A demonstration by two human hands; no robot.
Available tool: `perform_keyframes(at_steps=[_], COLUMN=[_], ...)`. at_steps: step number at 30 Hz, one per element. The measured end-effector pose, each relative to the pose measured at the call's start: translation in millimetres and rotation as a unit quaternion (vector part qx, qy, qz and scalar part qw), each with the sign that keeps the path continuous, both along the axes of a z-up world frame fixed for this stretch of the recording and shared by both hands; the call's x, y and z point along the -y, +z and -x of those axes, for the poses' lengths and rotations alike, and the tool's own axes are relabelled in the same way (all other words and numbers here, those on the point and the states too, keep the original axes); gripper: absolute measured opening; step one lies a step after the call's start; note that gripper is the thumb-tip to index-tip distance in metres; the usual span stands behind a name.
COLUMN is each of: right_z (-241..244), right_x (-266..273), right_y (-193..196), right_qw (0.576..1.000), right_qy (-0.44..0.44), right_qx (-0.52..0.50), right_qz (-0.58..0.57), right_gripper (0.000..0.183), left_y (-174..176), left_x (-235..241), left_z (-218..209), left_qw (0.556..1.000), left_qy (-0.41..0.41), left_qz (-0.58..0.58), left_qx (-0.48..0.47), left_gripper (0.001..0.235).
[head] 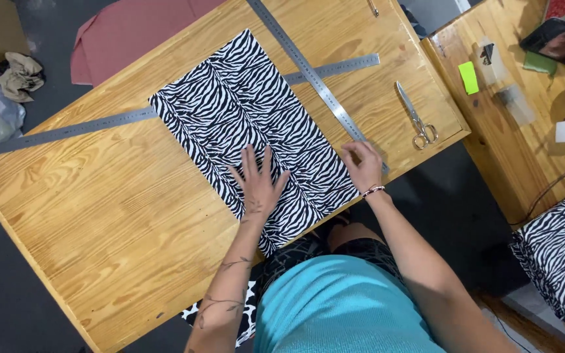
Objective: The person cuts a piece of zebra-print fabric using scissors on a wooden table. They then use a metal ruler to measure and mark the fabric before folding it and placing it on a stack of other fabrics.
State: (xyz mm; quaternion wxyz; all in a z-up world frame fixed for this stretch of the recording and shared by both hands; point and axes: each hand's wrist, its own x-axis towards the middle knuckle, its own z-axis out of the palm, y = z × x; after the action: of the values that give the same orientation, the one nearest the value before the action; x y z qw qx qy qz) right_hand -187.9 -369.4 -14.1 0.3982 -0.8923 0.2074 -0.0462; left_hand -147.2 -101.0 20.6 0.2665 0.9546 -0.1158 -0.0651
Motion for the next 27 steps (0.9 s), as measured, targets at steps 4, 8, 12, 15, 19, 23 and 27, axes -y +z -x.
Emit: perform_keyframes(at_steps=[4,8,12,15,19,23,27], right_z=[13,19,17,16,26,31,30], right_x=[-6,-6,-5,-8,-17,-23,-22], right_y=[-7,-6,-7,-10,-6,-9,-15], right_qw=[1.0,0.999,0.999,0.999,0.997,0.977,0.973], right_qy=[-0.009,0.005,0.005,-0.005,0.011,0.051,0.054], right_qx=[-0.016,-0.027,-0.031,-0.04,0.037,0.123,0.135], right_qz=[-0.018,-0.03,-0.029,-0.024,0.06,0.167,0.181], right_gripper=[0.013,0.013,0.012,0.013,0.01,0.012,0.015], left_y=[-1,-9,-15,-26,-31,-29,-34], left_x=[8,12,8,4,6,7,8], left_z=[16,24,30,33,34,36,35], left_qw=[1.0,1.0,0.999,0.996,0.985,0.98,0.98], left_qy=[-0.018,0.004,0.023,0.019,0.017,0.026,0.029], left_qz=[0.003,0.005,0.003,-0.041,-0.092,-0.11,-0.112], left_qx=[-0.024,0.001,0.037,0.083,0.143,0.164,0.164], left_gripper=[0.072,0.072,0.071,0.072,0.072,0.07,0.07])
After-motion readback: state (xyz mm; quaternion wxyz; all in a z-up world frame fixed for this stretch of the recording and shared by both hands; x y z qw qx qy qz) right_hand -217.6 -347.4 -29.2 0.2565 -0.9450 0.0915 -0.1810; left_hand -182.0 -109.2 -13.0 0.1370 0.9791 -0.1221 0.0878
